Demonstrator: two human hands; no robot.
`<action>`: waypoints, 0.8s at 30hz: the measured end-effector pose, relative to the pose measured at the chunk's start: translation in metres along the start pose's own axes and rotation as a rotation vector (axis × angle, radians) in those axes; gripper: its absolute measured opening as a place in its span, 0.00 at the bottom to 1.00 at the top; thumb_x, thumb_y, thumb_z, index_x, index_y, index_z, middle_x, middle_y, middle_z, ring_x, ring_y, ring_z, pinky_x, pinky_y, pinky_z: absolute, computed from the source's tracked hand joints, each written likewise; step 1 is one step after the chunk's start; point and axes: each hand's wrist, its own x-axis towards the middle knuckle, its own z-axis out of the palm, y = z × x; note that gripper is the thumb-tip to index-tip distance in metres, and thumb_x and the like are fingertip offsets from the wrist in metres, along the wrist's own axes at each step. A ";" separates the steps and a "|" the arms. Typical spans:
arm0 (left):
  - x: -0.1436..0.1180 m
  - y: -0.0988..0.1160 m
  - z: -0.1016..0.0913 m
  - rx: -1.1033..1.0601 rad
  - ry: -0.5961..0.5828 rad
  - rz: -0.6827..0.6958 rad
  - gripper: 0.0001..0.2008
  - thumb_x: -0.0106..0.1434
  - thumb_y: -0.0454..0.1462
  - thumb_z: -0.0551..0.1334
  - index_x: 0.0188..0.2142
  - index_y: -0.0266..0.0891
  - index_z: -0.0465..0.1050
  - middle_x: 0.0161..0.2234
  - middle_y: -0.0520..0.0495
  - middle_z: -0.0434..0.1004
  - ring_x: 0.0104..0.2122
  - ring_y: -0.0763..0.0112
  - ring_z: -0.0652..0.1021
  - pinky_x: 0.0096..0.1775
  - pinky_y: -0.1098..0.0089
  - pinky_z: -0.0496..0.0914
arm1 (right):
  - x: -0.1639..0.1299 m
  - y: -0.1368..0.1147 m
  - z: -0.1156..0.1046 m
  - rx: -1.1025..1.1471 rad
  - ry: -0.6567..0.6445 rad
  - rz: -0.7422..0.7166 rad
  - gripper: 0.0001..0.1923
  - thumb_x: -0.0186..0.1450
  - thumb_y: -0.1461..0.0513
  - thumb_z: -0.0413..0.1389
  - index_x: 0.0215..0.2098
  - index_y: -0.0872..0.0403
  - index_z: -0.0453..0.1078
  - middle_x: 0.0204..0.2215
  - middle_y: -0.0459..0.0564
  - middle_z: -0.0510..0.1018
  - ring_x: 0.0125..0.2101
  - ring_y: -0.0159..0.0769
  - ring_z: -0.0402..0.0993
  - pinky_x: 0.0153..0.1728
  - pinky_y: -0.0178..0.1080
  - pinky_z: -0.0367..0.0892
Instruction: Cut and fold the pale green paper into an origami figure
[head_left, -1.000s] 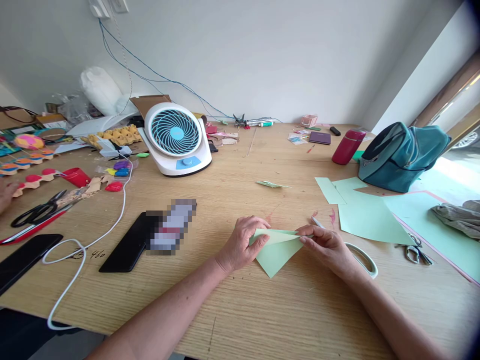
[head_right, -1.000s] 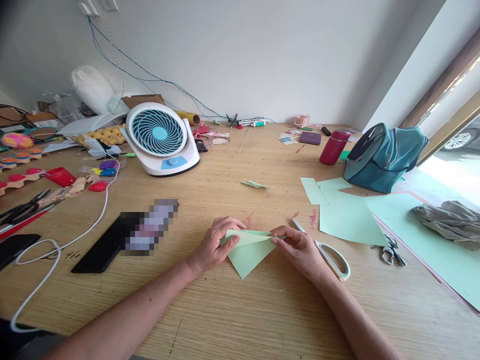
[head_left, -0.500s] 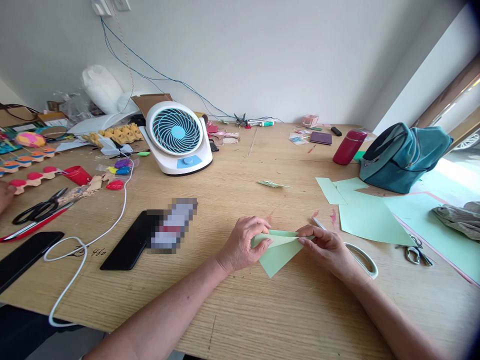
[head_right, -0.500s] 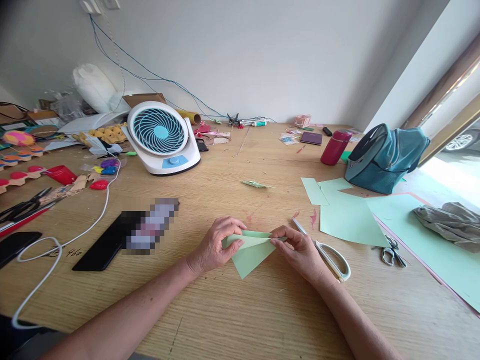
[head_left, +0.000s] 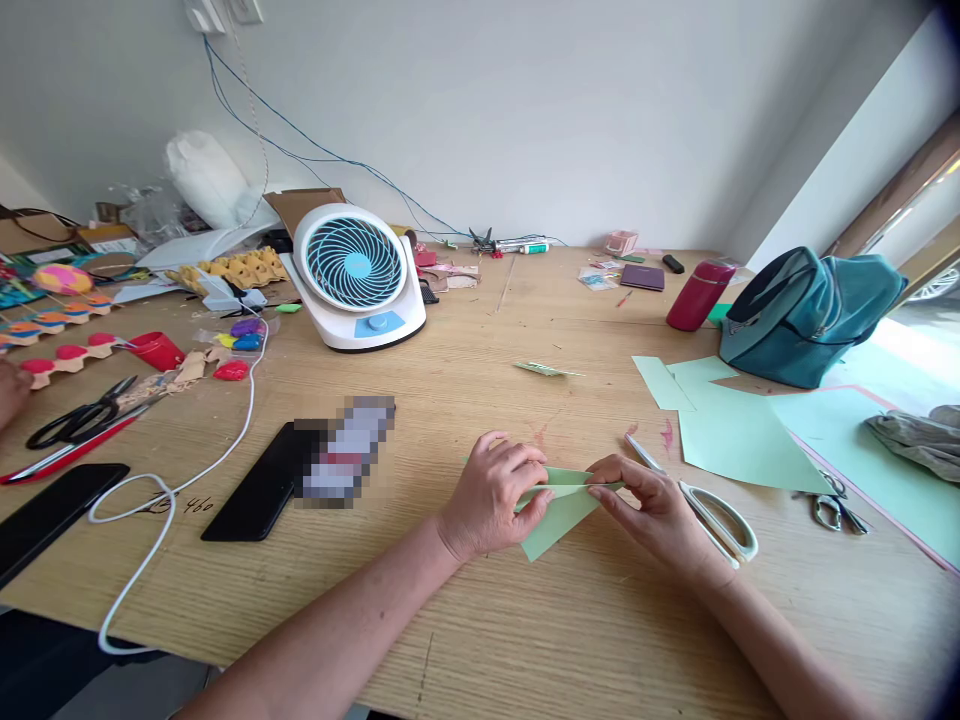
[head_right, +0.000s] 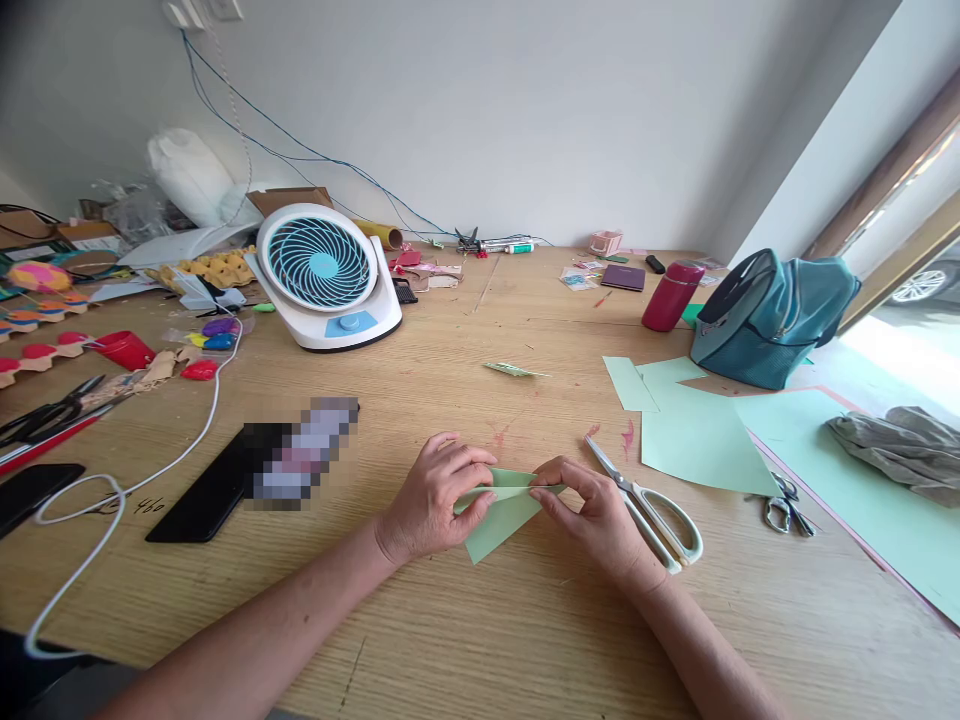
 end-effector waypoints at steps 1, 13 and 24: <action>0.000 0.001 0.000 0.015 -0.005 0.010 0.07 0.64 0.39 0.58 0.33 0.40 0.71 0.41 0.47 0.79 0.38 0.65 0.76 0.52 0.55 0.62 | 0.000 -0.001 0.001 0.002 -0.002 -0.019 0.08 0.68 0.56 0.54 0.34 0.50 0.71 0.34 0.47 0.78 0.36 0.38 0.74 0.38 0.38 0.68; 0.000 0.014 -0.001 0.161 -0.160 0.083 0.09 0.70 0.38 0.52 0.40 0.38 0.69 0.49 0.41 0.76 0.56 0.56 0.71 0.61 0.43 0.53 | -0.003 -0.009 0.009 -0.030 -0.022 -0.130 0.06 0.69 0.59 0.53 0.37 0.49 0.71 0.36 0.51 0.78 0.37 0.40 0.75 0.39 0.41 0.70; 0.000 0.011 -0.003 0.192 -0.156 0.026 0.09 0.69 0.40 0.53 0.37 0.39 0.69 0.39 0.46 0.75 0.41 0.63 0.75 0.61 0.46 0.54 | -0.001 -0.009 0.006 0.005 0.031 -0.091 0.06 0.69 0.59 0.54 0.35 0.49 0.70 0.33 0.48 0.77 0.35 0.38 0.74 0.39 0.40 0.69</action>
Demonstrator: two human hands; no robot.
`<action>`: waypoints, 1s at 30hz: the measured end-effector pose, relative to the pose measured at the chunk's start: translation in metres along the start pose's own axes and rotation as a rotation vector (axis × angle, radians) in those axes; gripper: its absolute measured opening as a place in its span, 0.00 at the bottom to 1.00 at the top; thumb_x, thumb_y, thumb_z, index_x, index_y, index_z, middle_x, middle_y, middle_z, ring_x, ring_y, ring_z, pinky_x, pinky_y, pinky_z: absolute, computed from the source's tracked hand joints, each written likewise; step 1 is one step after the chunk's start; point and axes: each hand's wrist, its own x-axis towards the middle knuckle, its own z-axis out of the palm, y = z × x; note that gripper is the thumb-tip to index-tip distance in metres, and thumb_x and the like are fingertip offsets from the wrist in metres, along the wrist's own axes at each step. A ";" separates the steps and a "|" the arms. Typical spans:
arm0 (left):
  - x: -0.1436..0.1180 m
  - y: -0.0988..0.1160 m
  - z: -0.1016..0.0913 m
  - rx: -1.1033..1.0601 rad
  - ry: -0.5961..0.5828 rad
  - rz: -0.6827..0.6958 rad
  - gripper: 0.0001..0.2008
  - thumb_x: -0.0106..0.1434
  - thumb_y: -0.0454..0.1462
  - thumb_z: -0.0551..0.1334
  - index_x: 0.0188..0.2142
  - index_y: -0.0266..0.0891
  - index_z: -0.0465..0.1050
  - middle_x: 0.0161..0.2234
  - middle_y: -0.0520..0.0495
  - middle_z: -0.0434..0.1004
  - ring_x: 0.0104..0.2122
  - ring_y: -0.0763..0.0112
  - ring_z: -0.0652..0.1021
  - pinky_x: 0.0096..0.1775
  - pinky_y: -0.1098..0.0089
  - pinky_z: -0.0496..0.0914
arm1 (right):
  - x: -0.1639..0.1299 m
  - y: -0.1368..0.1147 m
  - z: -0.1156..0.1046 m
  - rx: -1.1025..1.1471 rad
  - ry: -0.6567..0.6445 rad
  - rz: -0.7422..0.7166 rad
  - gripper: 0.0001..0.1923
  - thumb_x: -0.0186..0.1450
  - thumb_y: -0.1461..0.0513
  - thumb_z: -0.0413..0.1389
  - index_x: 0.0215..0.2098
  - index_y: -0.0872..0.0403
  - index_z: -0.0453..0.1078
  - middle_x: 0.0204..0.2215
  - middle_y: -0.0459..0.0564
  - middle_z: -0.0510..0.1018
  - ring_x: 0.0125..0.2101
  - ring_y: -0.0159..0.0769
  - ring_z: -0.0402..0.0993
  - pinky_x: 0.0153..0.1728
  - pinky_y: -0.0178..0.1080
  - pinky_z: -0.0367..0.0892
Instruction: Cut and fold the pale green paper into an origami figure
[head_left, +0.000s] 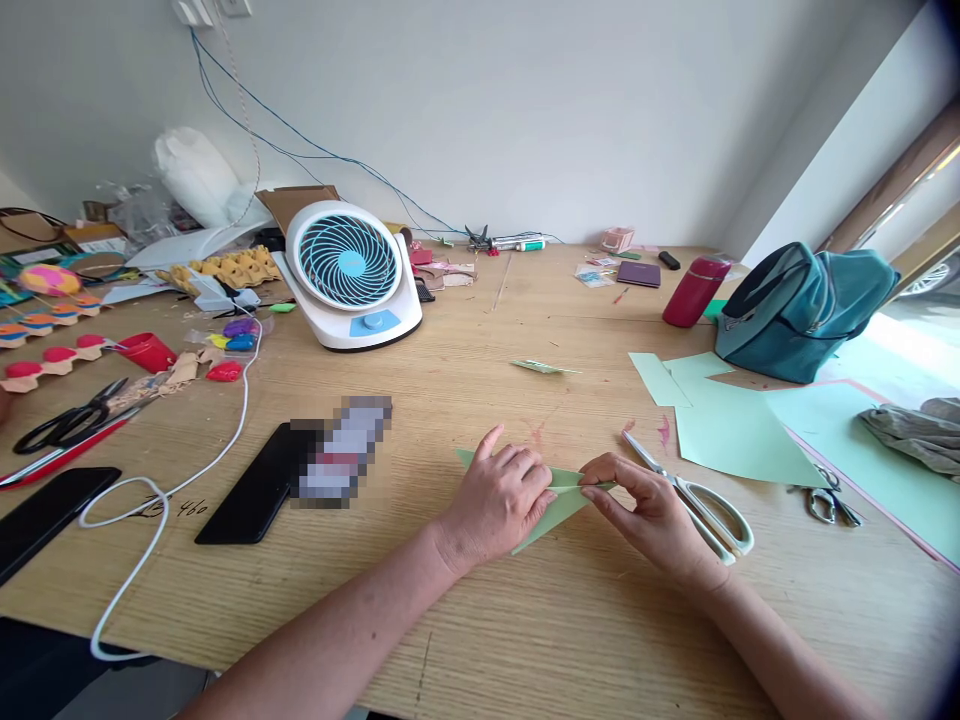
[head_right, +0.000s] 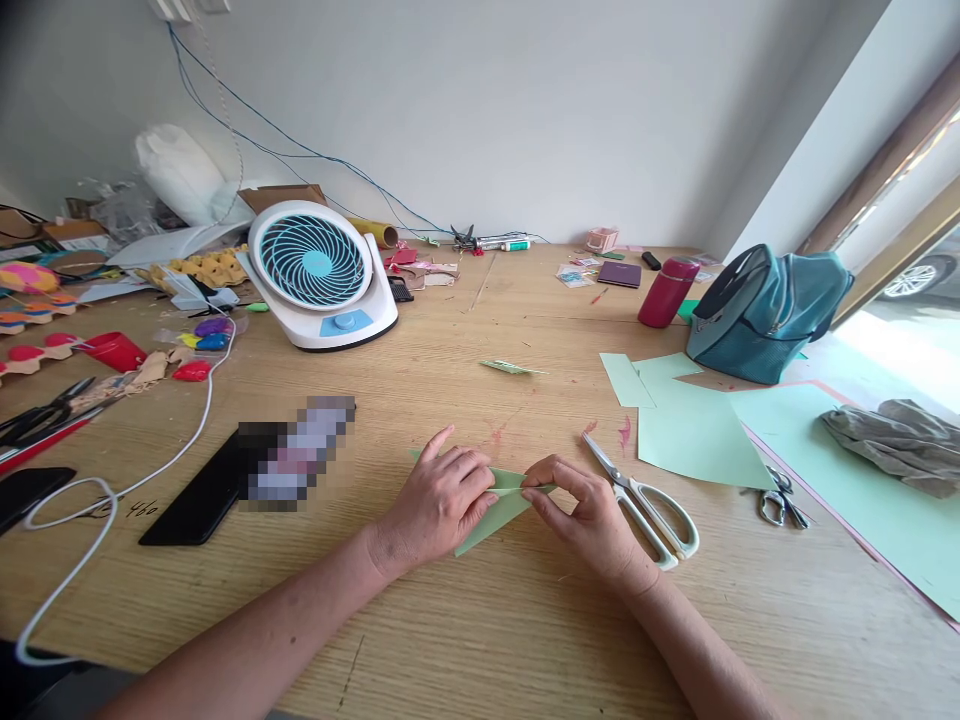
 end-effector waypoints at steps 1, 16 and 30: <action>0.000 -0.001 0.000 -0.007 0.010 -0.005 0.09 0.69 0.39 0.53 0.36 0.39 0.69 0.38 0.47 0.75 0.40 0.64 0.74 0.60 0.47 0.57 | 0.000 0.000 -0.001 0.009 0.004 0.020 0.06 0.69 0.58 0.54 0.34 0.49 0.70 0.32 0.48 0.77 0.35 0.38 0.74 0.39 0.40 0.69; -0.001 -0.001 0.000 -0.193 0.099 -0.044 0.08 0.69 0.37 0.54 0.35 0.39 0.69 0.35 0.47 0.73 0.35 0.68 0.73 0.36 0.68 0.68 | 0.000 0.018 0.006 0.372 0.127 0.136 0.11 0.66 0.53 0.59 0.43 0.48 0.69 0.33 0.47 0.75 0.33 0.36 0.74 0.38 0.41 0.72; 0.001 0.000 -0.004 -0.027 0.075 0.059 0.10 0.67 0.36 0.56 0.29 0.38 0.70 0.35 0.47 0.74 0.33 0.69 0.73 0.34 0.67 0.65 | 0.001 0.019 -0.016 -0.208 -0.023 -0.183 0.05 0.70 0.63 0.50 0.38 0.48 0.66 0.37 0.50 0.78 0.38 0.39 0.75 0.42 0.43 0.71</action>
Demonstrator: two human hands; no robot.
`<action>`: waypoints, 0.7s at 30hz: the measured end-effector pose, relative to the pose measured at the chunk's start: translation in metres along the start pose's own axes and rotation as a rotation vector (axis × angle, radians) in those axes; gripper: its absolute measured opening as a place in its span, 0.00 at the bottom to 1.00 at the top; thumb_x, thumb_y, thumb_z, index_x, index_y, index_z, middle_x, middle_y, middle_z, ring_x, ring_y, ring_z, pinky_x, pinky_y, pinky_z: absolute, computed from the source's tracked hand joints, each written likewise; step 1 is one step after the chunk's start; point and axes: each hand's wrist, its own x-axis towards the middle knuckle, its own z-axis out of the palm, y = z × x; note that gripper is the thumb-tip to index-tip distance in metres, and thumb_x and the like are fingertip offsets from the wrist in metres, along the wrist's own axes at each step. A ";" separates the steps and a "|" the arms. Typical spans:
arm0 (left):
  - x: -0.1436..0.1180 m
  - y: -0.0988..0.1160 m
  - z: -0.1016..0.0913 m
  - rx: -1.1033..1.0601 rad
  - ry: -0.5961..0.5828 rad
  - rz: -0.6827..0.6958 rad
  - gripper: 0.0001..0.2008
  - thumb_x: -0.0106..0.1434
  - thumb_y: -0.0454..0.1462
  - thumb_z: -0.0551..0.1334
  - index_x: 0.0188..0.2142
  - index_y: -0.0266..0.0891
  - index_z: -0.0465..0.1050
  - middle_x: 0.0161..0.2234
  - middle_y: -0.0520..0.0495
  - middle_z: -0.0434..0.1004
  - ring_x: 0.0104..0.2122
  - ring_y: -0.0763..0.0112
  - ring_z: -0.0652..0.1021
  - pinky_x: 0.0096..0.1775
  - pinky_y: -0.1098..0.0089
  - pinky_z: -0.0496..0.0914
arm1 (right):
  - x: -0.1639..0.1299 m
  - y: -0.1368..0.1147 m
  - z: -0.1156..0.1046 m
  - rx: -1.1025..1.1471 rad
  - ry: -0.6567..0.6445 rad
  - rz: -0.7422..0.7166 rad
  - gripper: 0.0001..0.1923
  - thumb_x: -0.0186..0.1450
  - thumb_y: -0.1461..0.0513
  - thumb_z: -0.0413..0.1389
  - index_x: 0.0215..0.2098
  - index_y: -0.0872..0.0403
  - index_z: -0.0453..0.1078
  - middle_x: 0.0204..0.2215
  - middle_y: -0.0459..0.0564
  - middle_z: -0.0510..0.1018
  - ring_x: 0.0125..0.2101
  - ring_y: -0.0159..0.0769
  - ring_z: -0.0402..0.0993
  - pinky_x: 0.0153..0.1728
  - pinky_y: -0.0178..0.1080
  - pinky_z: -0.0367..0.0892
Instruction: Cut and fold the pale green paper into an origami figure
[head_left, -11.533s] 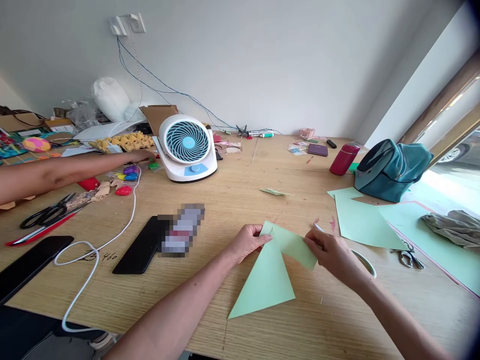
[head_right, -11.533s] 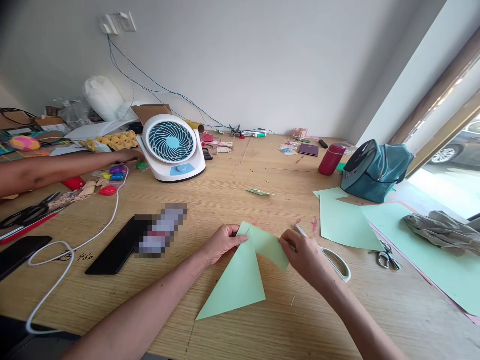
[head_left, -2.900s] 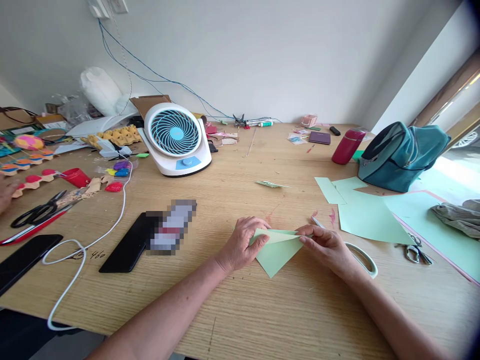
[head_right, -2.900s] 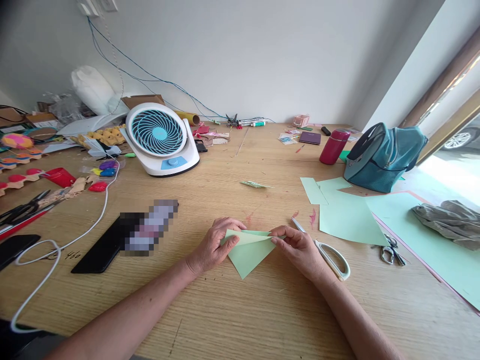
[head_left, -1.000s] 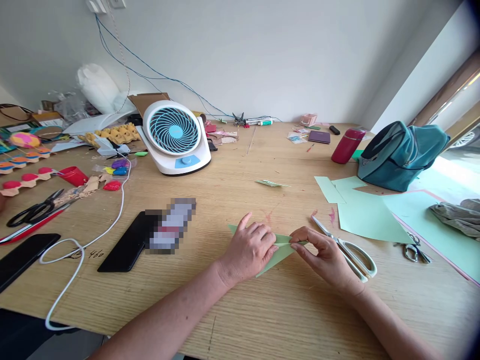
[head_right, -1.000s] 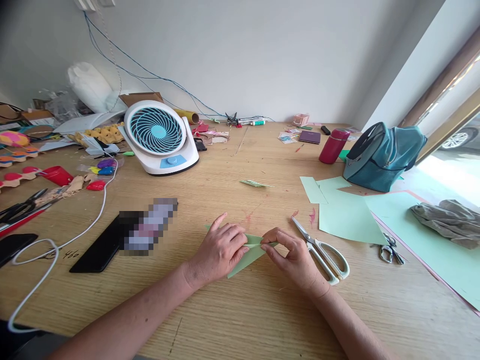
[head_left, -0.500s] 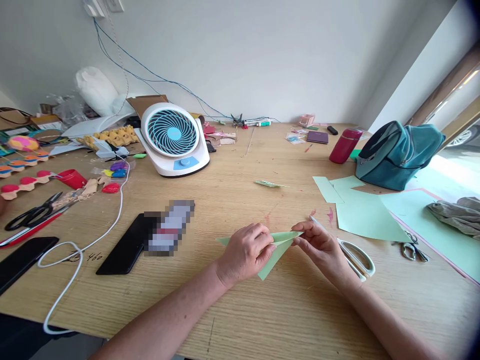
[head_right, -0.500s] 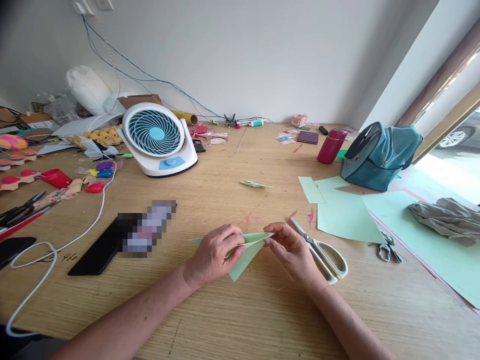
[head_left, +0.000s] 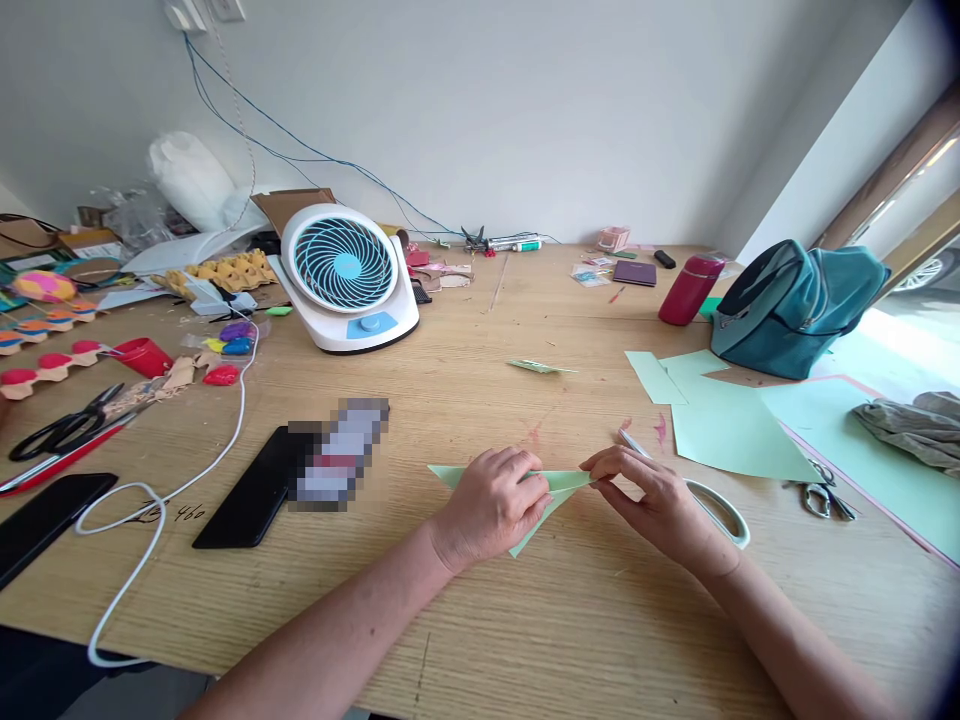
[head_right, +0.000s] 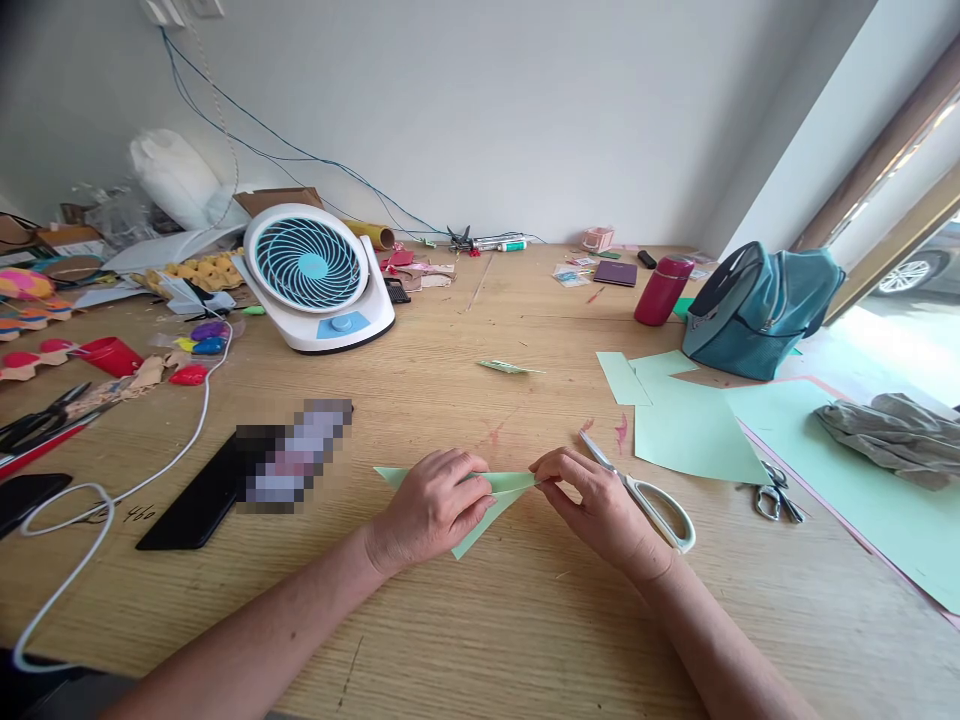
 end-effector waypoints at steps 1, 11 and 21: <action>0.000 0.000 -0.001 0.014 -0.011 0.008 0.10 0.67 0.36 0.56 0.29 0.38 0.70 0.35 0.47 0.74 0.33 0.69 0.73 0.34 0.66 0.65 | 0.000 0.002 0.000 -0.012 -0.011 -0.033 0.05 0.70 0.64 0.50 0.39 0.48 0.66 0.38 0.51 0.77 0.38 0.39 0.75 0.42 0.43 0.71; -0.001 -0.002 0.003 0.036 -0.044 0.028 0.09 0.66 0.36 0.58 0.29 0.38 0.70 0.35 0.47 0.74 0.33 0.68 0.73 0.35 0.66 0.65 | -0.002 0.006 -0.003 -0.143 -0.085 -0.108 0.06 0.70 0.67 0.51 0.40 0.49 0.65 0.41 0.51 0.76 0.39 0.36 0.75 0.40 0.39 0.70; 0.000 -0.001 0.002 -0.035 -0.051 -0.030 0.08 0.65 0.36 0.60 0.29 0.38 0.71 0.35 0.49 0.75 0.35 0.69 0.74 0.37 0.66 0.65 | -0.002 0.006 -0.003 -0.218 -0.105 -0.074 0.06 0.69 0.67 0.51 0.36 0.49 0.63 0.42 0.51 0.77 0.38 0.36 0.75 0.39 0.39 0.70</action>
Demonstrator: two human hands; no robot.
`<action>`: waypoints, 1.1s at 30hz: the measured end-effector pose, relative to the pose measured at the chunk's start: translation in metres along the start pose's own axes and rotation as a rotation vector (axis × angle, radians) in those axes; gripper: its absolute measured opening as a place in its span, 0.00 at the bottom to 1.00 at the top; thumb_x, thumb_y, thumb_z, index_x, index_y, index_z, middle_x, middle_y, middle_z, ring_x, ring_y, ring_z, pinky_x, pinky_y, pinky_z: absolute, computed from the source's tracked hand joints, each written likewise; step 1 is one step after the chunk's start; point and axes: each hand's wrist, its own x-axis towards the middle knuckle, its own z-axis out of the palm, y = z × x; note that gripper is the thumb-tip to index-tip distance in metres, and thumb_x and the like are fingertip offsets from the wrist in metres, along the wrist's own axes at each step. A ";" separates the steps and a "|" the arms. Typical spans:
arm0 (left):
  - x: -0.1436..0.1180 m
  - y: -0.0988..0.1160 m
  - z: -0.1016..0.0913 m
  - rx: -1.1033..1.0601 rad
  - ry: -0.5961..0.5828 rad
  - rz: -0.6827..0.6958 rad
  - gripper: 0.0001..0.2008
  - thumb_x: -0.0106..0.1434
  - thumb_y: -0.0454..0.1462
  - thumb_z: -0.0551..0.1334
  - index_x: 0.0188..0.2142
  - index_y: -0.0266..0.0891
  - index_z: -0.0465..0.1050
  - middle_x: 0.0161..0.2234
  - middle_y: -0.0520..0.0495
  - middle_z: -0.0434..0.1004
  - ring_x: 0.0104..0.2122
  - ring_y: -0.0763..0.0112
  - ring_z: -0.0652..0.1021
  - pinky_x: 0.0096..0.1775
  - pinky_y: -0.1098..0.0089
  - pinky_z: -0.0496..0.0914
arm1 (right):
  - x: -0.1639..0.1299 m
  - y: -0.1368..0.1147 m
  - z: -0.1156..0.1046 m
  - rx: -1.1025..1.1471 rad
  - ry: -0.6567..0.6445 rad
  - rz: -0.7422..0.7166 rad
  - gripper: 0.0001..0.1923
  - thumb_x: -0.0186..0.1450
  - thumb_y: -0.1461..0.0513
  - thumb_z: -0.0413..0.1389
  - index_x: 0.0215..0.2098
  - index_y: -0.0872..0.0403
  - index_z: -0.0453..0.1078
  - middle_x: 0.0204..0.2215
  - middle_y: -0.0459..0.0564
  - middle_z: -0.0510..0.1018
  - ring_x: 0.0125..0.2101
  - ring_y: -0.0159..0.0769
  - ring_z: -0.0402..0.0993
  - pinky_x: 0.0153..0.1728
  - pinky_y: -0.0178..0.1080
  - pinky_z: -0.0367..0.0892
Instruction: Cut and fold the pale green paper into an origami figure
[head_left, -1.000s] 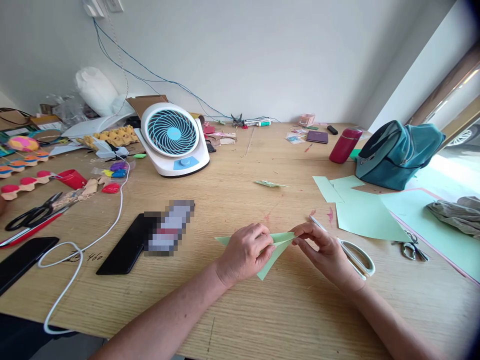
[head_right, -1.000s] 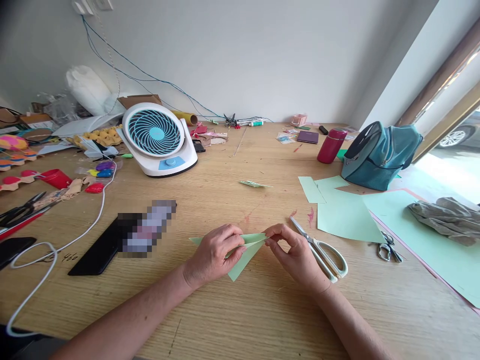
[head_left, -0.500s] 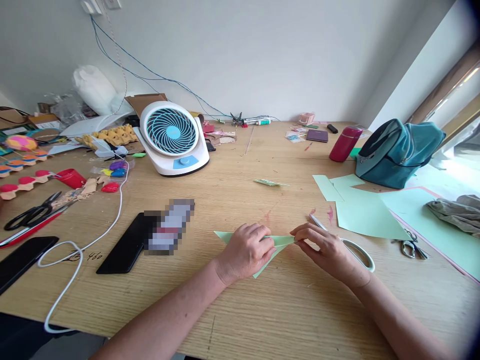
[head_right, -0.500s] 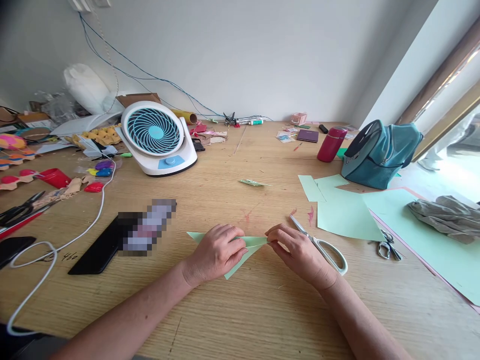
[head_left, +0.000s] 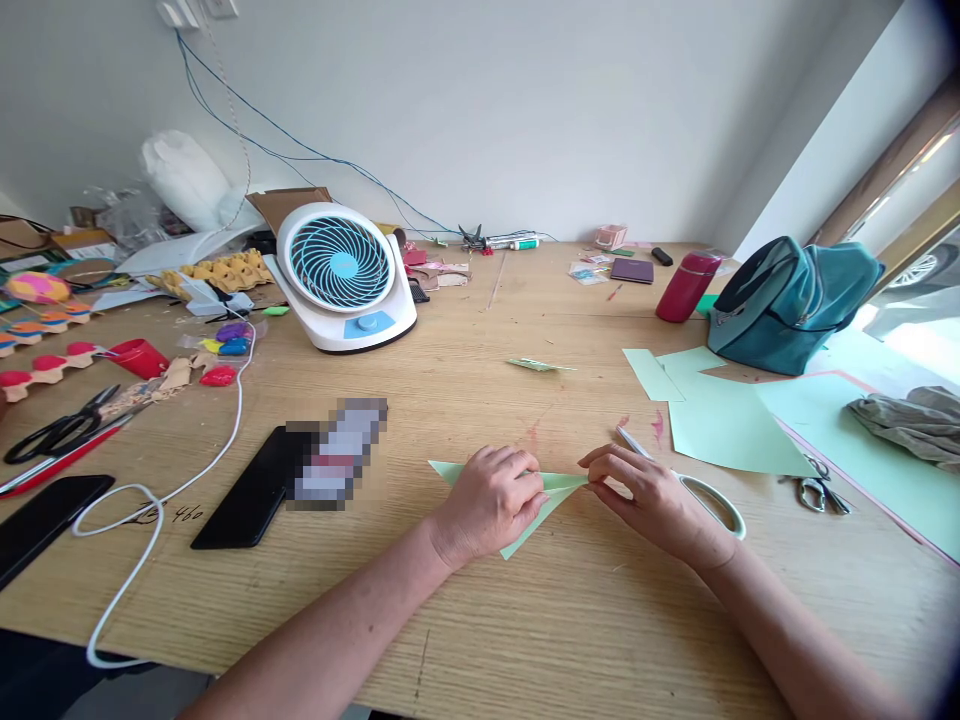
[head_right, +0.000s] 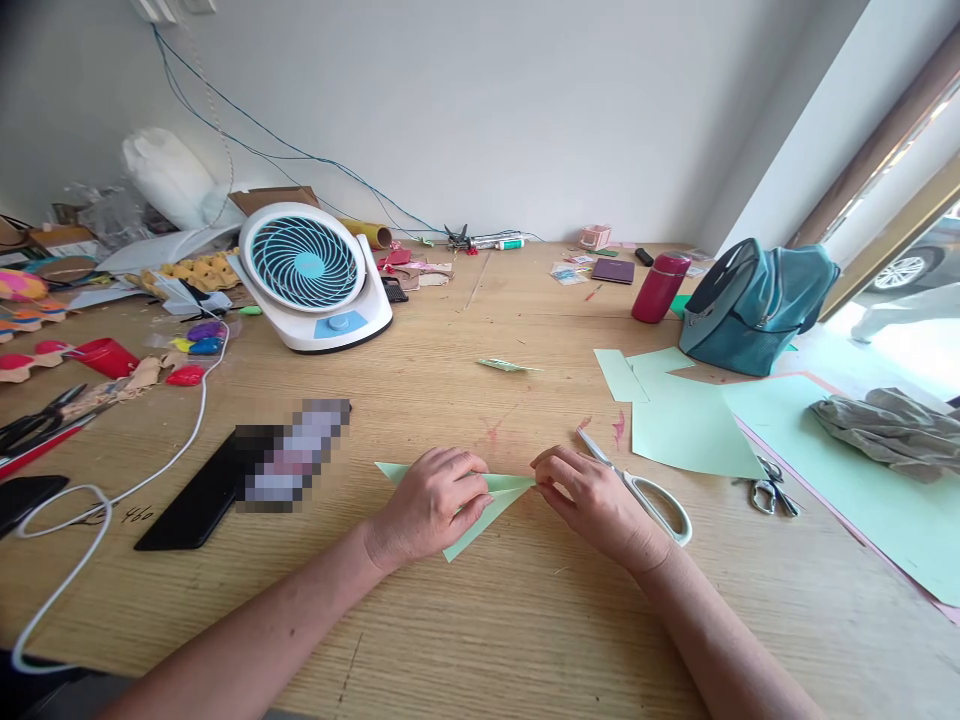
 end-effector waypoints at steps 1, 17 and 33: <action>0.000 0.000 0.000 -0.008 -0.001 -0.007 0.07 0.65 0.36 0.61 0.29 0.38 0.71 0.35 0.49 0.75 0.35 0.69 0.74 0.37 0.66 0.65 | 0.000 0.000 0.000 -0.005 -0.002 0.004 0.06 0.69 0.67 0.51 0.36 0.49 0.63 0.42 0.51 0.77 0.38 0.36 0.75 0.39 0.38 0.70; -0.001 -0.006 0.004 -0.147 0.072 -0.083 0.06 0.65 0.34 0.59 0.31 0.38 0.71 0.35 0.49 0.75 0.36 0.69 0.74 0.39 0.66 0.65 | 0.002 -0.008 0.006 0.336 0.036 0.387 0.08 0.66 0.57 0.55 0.44 0.47 0.69 0.36 0.47 0.78 0.36 0.38 0.77 0.39 0.41 0.71; 0.001 0.004 -0.003 0.098 -0.013 -0.062 0.04 0.64 0.31 0.58 0.38 0.39 0.69 0.52 0.43 0.73 0.52 0.58 0.71 0.57 0.50 0.62 | 0.006 -0.028 0.020 0.434 0.130 0.380 0.05 0.67 0.59 0.54 0.39 0.51 0.70 0.32 0.47 0.77 0.34 0.37 0.73 0.37 0.39 0.70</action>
